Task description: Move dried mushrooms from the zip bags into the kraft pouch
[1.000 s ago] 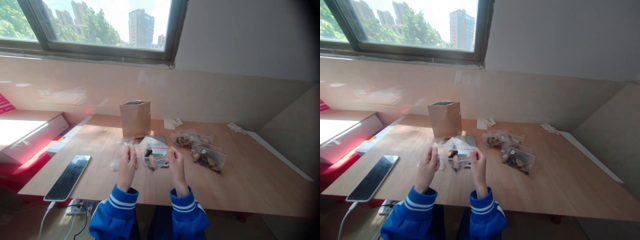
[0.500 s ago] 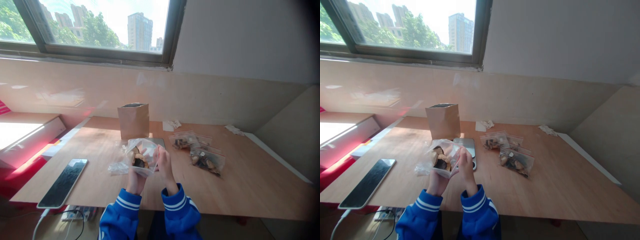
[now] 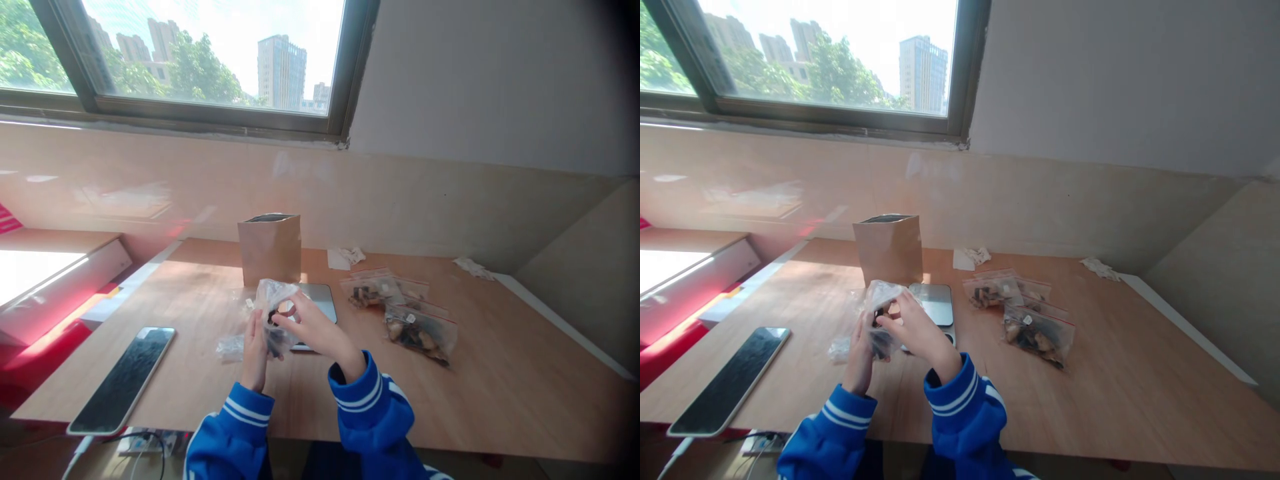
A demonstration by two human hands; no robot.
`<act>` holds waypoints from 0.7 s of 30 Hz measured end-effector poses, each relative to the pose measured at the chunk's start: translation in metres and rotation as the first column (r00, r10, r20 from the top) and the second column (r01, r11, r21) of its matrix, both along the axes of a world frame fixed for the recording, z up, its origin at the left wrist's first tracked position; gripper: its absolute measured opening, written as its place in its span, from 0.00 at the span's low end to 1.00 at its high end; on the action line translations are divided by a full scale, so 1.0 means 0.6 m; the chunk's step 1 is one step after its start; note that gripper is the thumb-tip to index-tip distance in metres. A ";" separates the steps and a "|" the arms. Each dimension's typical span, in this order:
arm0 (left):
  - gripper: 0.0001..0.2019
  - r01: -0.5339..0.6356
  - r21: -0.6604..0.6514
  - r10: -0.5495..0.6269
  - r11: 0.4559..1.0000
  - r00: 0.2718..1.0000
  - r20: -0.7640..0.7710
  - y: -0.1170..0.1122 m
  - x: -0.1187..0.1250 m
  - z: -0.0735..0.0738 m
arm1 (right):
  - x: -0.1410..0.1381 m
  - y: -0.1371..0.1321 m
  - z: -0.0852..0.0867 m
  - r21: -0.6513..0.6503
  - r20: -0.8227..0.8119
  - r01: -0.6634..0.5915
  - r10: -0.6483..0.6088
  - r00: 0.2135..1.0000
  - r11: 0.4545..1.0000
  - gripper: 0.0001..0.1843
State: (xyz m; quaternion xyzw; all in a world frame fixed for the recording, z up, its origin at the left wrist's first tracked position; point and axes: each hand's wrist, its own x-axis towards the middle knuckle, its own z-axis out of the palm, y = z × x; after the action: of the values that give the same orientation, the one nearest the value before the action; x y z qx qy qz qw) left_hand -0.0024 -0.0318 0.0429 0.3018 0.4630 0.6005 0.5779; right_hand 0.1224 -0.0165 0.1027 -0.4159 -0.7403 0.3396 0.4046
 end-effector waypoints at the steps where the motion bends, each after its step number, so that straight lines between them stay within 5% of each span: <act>1: 0.26 -0.013 0.039 0.015 0.999 0.998 -0.056 0.004 -0.004 -0.004 | -0.006 0.009 -0.007 0.030 0.020 0.001 -0.001 1.000 1.000 0.12; 4: 0.24 0.017 0.128 0.007 0.992 0.983 -0.181 0.017 -0.016 -0.016 | -0.021 0.028 -0.029 0.074 0.039 0.047 -0.050 0.998 0.996 0.08; 9: 0.23 -0.025 0.099 0.047 0.995 0.973 -0.227 0.035 -0.028 -0.024 | -0.041 0.039 -0.060 -0.052 -0.148 0.096 -0.103 0.984 0.994 0.06; 15: 0.23 -0.138 0.017 0.139 0.990 0.990 -0.025 0.057 -0.034 -0.033 | -0.054 0.047 -0.081 -0.061 -0.220 0.121 -0.132 0.967 0.991 0.07; 21: 0.19 -0.090 -0.093 0.103 0.992 0.984 0.143 0.068 -0.041 -0.063 | -0.063 0.060 -0.088 -0.080 -0.239 0.169 -0.184 0.954 0.982 0.06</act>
State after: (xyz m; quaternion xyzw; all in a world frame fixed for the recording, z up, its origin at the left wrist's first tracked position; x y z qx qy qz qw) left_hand -0.0269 0.0093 0.0049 0.2084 0.4585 0.6279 0.5934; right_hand 0.0846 0.0197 0.0499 -0.4469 -0.6343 0.3725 0.5091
